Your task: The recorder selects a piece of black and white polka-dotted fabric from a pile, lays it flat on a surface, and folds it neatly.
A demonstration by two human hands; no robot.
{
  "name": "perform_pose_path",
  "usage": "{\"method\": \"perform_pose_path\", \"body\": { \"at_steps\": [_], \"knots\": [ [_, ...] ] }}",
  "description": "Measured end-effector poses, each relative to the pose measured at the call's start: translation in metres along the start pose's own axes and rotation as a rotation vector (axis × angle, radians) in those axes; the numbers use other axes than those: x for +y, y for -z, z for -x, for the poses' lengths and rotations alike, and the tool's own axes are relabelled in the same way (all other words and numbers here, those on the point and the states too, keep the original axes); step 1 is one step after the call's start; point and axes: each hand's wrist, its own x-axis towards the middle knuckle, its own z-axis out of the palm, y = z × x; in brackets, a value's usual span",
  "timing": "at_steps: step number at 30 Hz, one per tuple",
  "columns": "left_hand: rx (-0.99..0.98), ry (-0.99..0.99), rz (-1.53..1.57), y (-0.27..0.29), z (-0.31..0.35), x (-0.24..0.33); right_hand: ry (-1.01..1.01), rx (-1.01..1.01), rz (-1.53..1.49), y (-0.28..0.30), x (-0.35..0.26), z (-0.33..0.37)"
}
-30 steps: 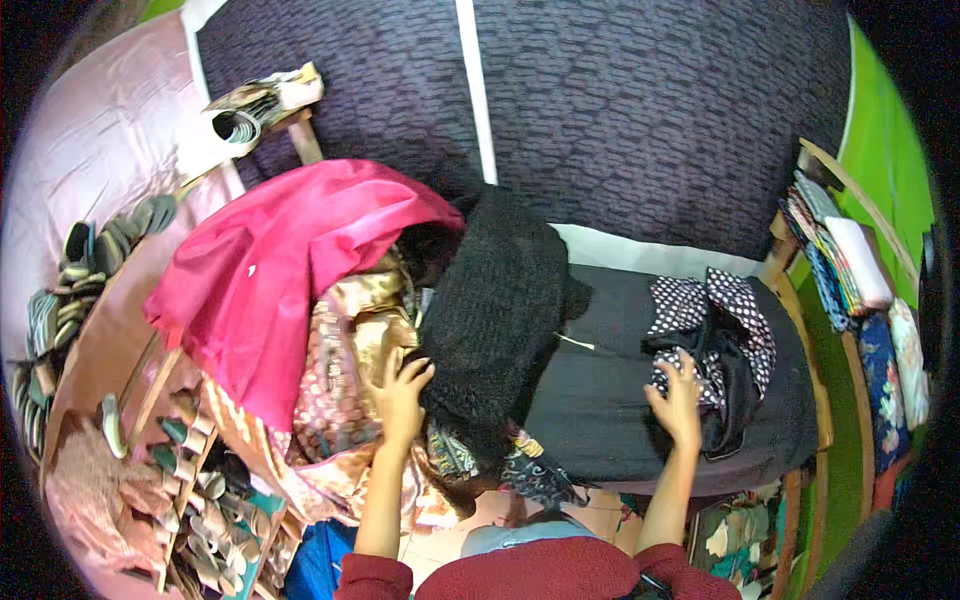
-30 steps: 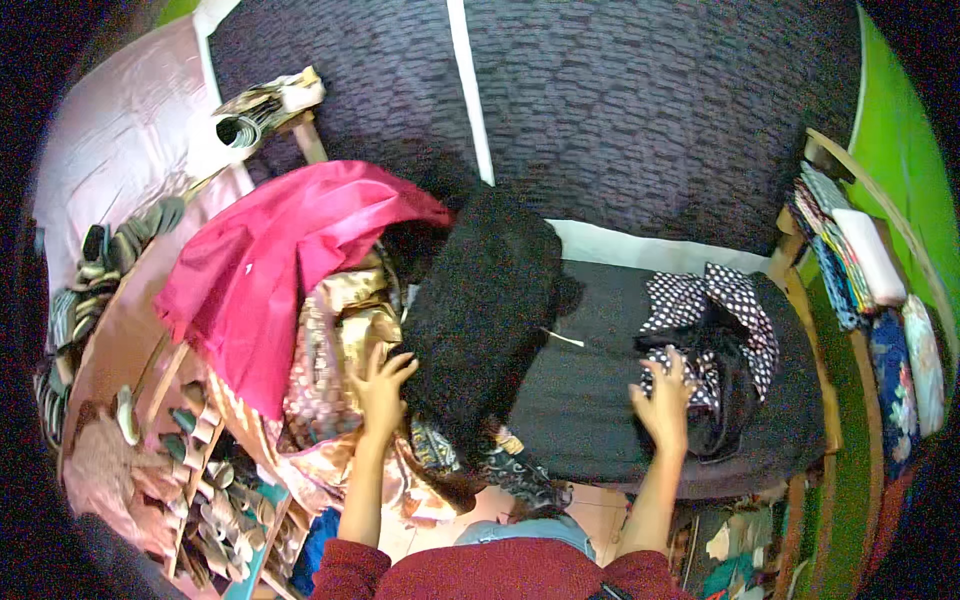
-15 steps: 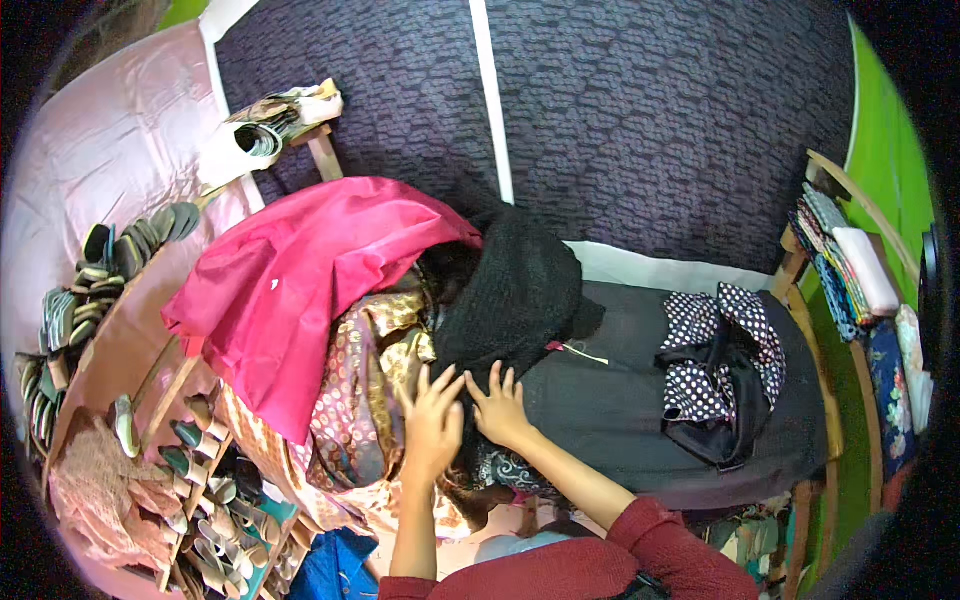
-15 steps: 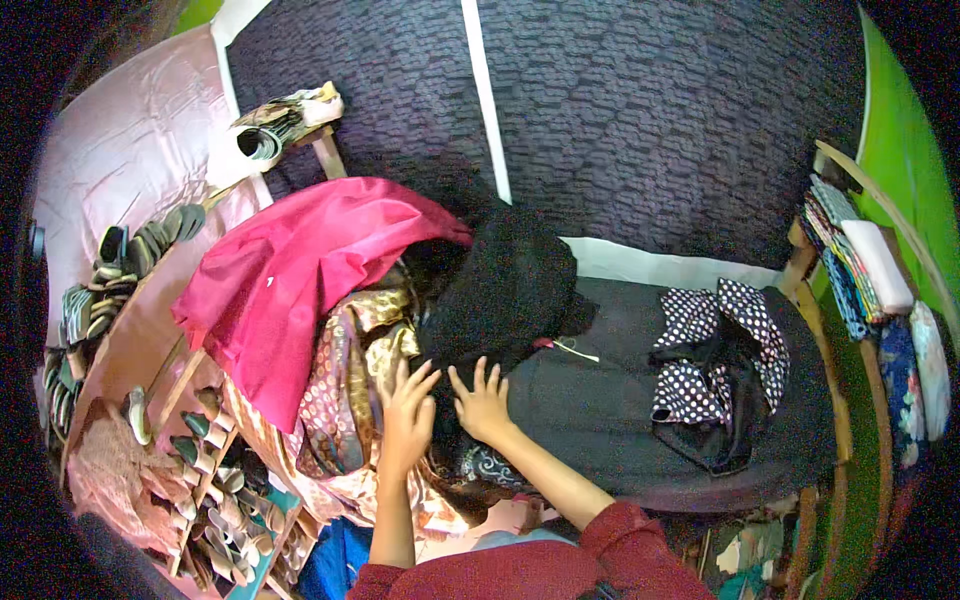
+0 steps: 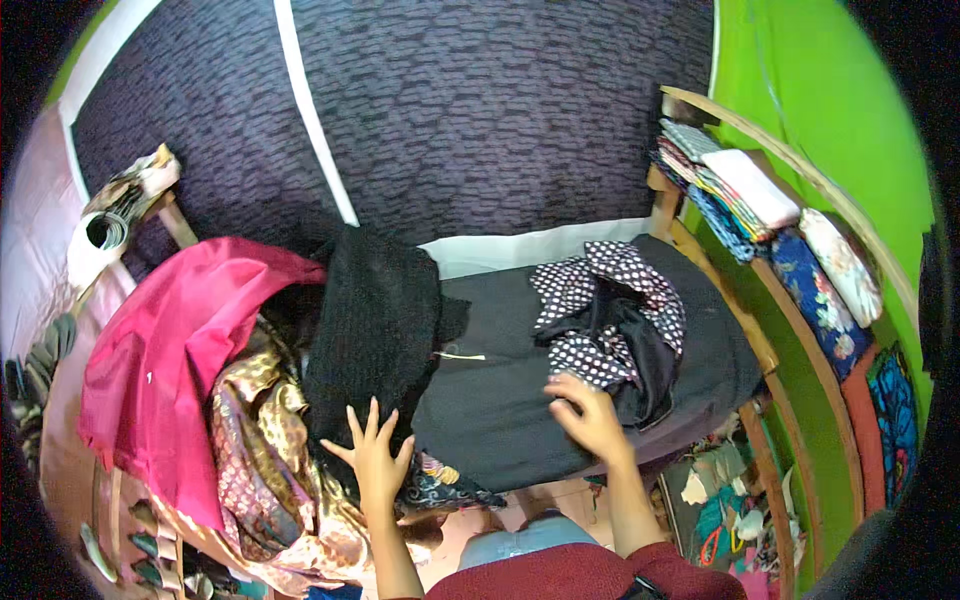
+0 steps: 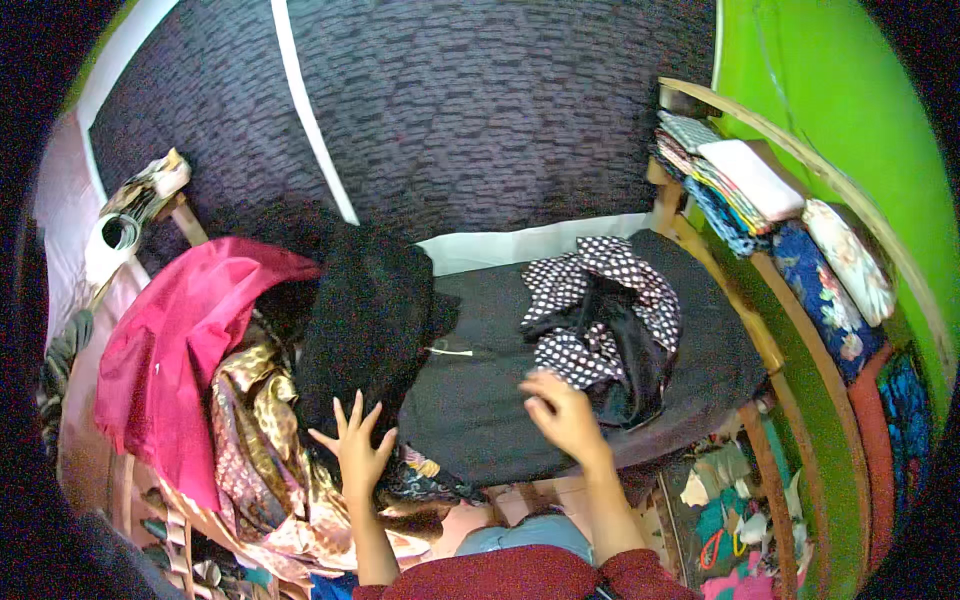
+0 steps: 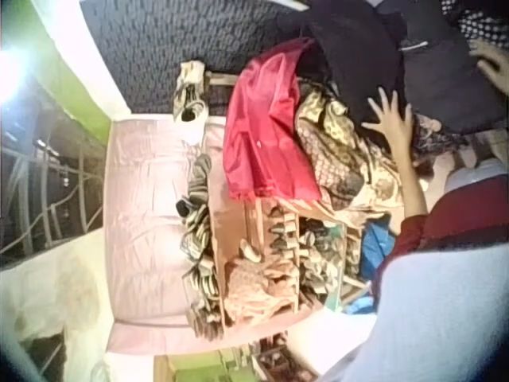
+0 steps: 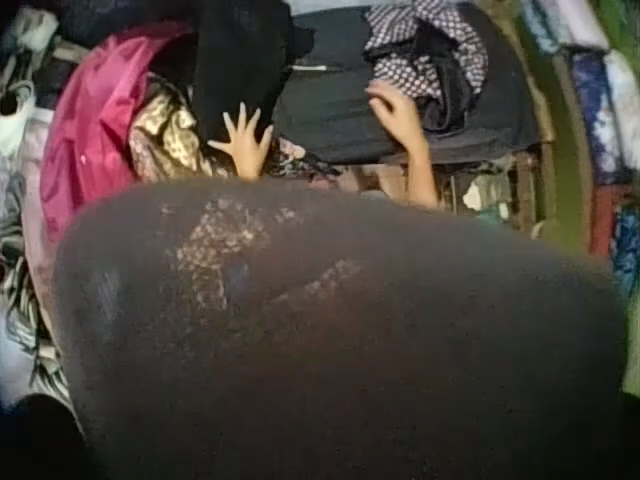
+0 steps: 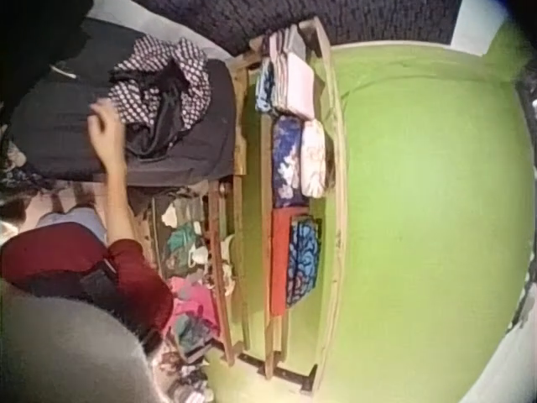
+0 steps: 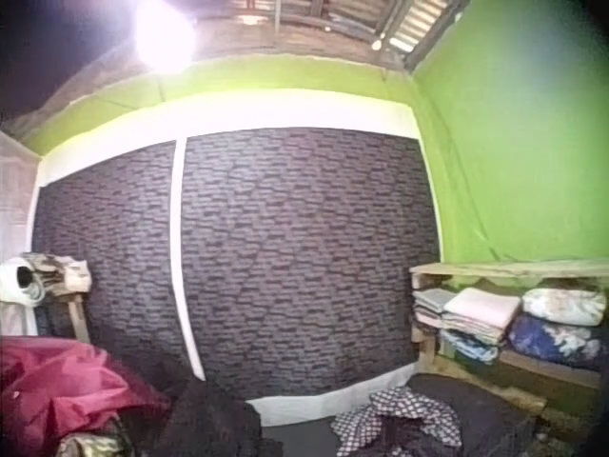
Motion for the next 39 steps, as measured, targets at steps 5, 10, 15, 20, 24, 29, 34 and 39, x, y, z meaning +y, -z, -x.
{"method": "perform_pose_path", "body": {
  "at_steps": [5, 10, 15, 20, 24, 29, 34, 39],
  "knots": [
    [-0.057, -0.138, 0.094, 0.012, 0.014, 0.088, -0.208, 0.507, 0.356, 0.072, 0.059, 0.025],
    [-0.185, -0.596, 0.163, -0.025, 0.014, 0.188, -0.277, 0.276, 0.58, 0.084, 0.081, 0.032],
    [-0.052, -0.502, 0.306, -0.118, -0.026, 0.255, -0.257, 0.261, 0.36, 0.08, 0.105, 0.046],
    [-0.08, -0.071, 0.448, -0.141, -0.03, 0.25, -0.247, 0.277, -0.102, 0.122, 0.129, 0.062],
    [0.103, 0.109, 0.957, -0.133, -0.015, 0.212, -0.363, 0.346, -0.33, 0.166, 0.14, 0.086],
    [0.223, 0.146, 1.072, -0.082, 0.025, 0.224, -0.43, 0.088, -0.232, 0.227, 0.139, 0.108],
    [-0.129, -0.019, 1.007, -0.064, 0.057, 0.209, -0.093, -0.224, -0.136, 0.259, 0.127, 0.09],
    [-0.69, -0.096, 0.79, -0.043, 0.064, 0.219, -0.223, 0.073, -0.072, 0.191, 0.146, 0.063]
  ]
}}
